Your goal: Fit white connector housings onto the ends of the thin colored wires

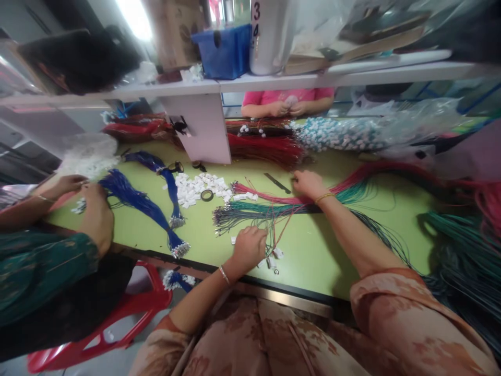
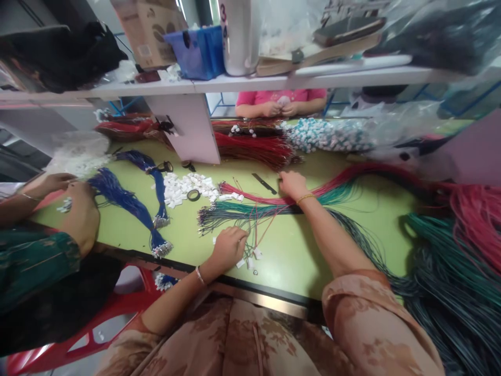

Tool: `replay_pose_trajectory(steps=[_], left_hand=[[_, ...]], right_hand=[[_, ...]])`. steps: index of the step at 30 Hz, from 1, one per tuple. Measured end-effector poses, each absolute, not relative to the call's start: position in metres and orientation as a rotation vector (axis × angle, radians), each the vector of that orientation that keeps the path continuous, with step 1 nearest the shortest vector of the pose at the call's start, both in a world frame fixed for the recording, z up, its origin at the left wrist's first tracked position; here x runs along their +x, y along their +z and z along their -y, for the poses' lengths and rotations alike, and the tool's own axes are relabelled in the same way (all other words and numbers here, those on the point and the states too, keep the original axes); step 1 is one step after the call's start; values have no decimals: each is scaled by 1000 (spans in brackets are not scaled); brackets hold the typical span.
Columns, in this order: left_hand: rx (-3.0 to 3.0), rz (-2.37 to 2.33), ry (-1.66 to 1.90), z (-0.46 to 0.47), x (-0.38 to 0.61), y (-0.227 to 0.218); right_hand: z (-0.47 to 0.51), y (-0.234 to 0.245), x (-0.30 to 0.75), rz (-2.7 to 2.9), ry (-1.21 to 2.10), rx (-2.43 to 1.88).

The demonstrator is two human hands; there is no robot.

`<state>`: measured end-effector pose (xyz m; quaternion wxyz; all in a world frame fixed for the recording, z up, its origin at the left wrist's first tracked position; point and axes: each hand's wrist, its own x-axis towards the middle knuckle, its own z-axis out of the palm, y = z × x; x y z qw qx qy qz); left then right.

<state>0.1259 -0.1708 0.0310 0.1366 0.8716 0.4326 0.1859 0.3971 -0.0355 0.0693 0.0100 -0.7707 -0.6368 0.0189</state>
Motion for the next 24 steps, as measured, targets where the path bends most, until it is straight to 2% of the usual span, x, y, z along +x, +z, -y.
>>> replay_pose_trajectory(steps=[3, 5, 8, 10, 14, 18, 20, 24], left_hand=[[2600, -1276, 376, 181, 131, 28], [2636, -1254, 295, 186, 135, 26], [2674, -1213, 195, 187, 141, 25], [2701, -1167, 153, 184, 143, 25], [2789, -1041, 147, 174, 143, 20], [2869, -900, 197, 179, 142, 21], [2859, -899, 327, 182, 137, 28], [2667, -1175, 833, 148, 106, 47]], right_hand=[[43, 75, 375, 1948, -10, -2363], [54, 82, 343, 2018, 10, -2081], [72, 76, 289, 2362, 399, -1412], [78, 60, 262, 2506, 561, -1210], [68, 26, 244, 2460, 429, -1332], [60, 14, 249, 2447, 309, -1308], [64, 12, 252, 2482, 259, -1249], [77, 8, 253, 2560, 151, -1211]])
